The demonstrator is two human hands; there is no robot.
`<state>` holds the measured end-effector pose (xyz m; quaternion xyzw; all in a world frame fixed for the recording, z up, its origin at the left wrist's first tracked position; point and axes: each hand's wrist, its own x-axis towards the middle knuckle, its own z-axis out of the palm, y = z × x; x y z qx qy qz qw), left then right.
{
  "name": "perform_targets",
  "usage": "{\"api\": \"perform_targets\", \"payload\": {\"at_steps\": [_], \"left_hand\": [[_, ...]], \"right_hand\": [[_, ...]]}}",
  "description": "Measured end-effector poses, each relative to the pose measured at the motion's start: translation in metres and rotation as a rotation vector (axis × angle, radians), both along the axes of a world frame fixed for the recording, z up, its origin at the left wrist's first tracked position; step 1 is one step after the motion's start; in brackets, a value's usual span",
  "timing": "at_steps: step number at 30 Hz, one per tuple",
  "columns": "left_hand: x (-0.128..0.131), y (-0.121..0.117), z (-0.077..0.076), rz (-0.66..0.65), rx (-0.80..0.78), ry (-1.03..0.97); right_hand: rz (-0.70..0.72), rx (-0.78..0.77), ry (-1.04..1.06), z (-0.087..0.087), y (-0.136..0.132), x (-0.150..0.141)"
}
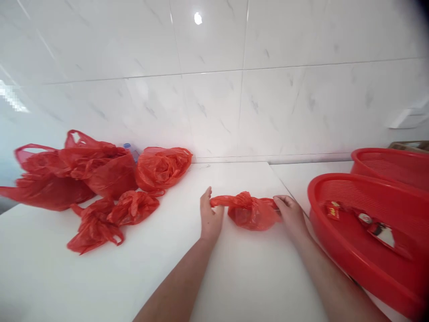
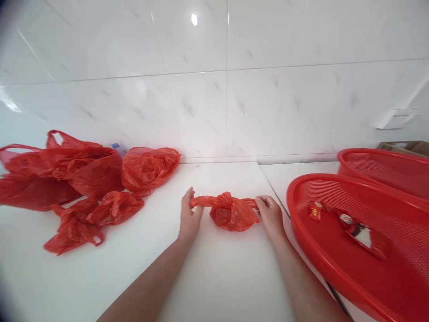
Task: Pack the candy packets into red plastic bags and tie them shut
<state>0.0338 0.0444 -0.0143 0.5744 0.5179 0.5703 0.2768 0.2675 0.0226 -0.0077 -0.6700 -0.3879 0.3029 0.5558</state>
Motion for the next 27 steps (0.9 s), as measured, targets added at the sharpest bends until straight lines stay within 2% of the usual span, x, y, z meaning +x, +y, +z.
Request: {"api": "perform_targets", "payload": {"at_steps": [3,5,8,11,13,16,18,20,23,27], "left_hand": [[0.008,-0.013,0.005,-0.058,0.251,0.289],[0.013,-0.021,0.008,-0.153,0.304,0.477],[0.020,-0.027,0.010,-0.330,0.268,0.633],[0.021,-0.025,0.010,-0.390,0.132,0.623],[0.019,-0.021,0.010,-0.350,0.042,0.584],[0.012,-0.015,0.012,-0.271,0.018,0.530],[0.004,-0.011,0.016,-0.246,0.001,0.496],[-0.009,-0.006,0.021,-0.202,-0.084,0.439],[-0.042,0.002,0.035,-0.026,-0.193,0.396],[-0.104,0.008,0.059,0.262,-0.036,0.571]], "right_hand": [[0.145,-0.036,-0.162,-0.004,0.001,-0.008],[0.292,-0.088,-0.200,-0.004,-0.001,-0.019],[0.551,-0.125,-0.227,0.000,-0.007,-0.035],[0.637,-0.126,-0.258,0.000,-0.011,-0.044],[0.610,-0.128,-0.238,-0.003,-0.008,-0.043],[0.530,-0.145,-0.191,-0.010,0.001,-0.036],[0.482,-0.172,-0.177,-0.013,0.006,-0.030],[0.451,-0.190,-0.183,-0.015,0.010,-0.024],[0.399,-0.193,-0.199,-0.015,0.011,-0.021],[0.392,-0.220,-0.173,-0.014,0.009,-0.022]]}}
